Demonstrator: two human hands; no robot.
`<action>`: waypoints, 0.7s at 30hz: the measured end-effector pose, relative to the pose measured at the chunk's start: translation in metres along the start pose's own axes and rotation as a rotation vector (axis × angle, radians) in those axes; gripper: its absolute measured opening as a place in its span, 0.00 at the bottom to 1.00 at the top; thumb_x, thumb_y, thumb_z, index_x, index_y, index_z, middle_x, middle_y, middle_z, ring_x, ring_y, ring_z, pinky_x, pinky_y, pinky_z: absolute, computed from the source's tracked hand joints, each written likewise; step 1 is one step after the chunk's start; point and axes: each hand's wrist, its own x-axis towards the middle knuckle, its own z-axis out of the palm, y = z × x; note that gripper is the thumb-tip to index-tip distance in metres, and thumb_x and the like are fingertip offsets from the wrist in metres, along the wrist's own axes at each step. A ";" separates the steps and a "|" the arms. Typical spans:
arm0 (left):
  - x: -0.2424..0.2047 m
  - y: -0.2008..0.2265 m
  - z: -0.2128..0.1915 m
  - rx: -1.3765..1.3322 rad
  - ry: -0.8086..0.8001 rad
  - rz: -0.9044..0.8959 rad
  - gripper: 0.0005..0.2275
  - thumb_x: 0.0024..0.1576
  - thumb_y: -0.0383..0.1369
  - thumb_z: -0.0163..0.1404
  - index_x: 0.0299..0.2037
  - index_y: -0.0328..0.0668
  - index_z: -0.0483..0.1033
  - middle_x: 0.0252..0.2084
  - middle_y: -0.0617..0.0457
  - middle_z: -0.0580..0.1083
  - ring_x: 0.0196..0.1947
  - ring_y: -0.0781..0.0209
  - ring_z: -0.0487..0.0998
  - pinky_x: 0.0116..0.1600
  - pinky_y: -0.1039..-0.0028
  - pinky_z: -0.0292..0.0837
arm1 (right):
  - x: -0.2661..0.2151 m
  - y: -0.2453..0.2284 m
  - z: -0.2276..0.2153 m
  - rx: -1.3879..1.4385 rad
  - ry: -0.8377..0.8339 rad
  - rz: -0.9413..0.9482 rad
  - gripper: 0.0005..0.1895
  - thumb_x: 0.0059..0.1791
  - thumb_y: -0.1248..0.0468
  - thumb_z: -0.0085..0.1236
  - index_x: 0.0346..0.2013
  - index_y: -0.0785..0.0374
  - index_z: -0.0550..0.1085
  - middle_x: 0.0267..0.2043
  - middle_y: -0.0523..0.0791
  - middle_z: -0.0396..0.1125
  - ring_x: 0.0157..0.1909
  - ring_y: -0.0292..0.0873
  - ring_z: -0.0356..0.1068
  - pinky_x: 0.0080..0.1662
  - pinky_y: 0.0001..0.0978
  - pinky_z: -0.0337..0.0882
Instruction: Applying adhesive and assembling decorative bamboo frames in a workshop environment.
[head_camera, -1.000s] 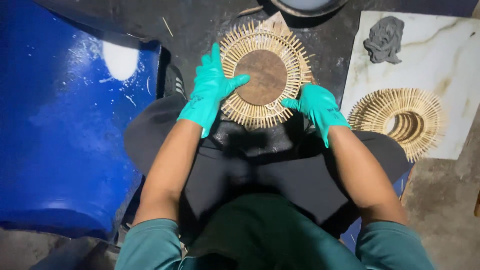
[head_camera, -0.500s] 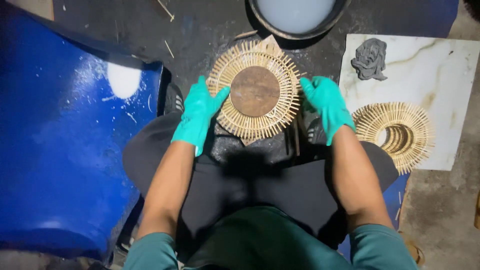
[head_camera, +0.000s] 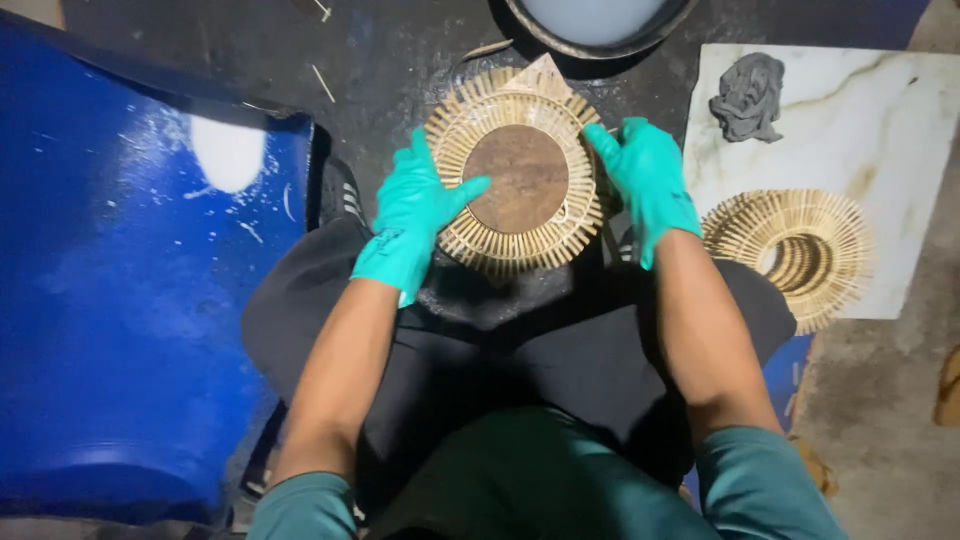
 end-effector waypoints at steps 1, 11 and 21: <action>-0.002 0.000 -0.001 0.015 -0.027 -0.027 0.59 0.42 0.64 0.63 0.76 0.36 0.45 0.63 0.32 0.66 0.58 0.33 0.73 0.59 0.50 0.73 | -0.004 -0.003 -0.012 0.030 -0.040 0.069 0.31 0.49 0.39 0.60 0.36 0.69 0.76 0.34 0.60 0.72 0.38 0.64 0.73 0.41 0.55 0.71; 0.009 -0.014 0.017 -0.124 0.084 0.038 0.61 0.40 0.58 0.69 0.74 0.31 0.40 0.67 0.26 0.60 0.62 0.31 0.69 0.60 0.53 0.70 | -0.015 0.023 0.023 -0.070 -0.276 0.082 0.39 0.44 0.29 0.55 0.34 0.66 0.81 0.32 0.61 0.72 0.39 0.65 0.74 0.43 0.55 0.72; 0.028 -0.048 0.031 -0.201 0.067 -0.082 0.57 0.45 0.62 0.64 0.72 0.26 0.47 0.65 0.25 0.63 0.63 0.33 0.69 0.62 0.56 0.69 | -0.019 -0.003 -0.020 0.020 -0.211 0.104 0.38 0.49 0.34 0.58 0.32 0.73 0.76 0.26 0.59 0.70 0.32 0.59 0.74 0.38 0.53 0.72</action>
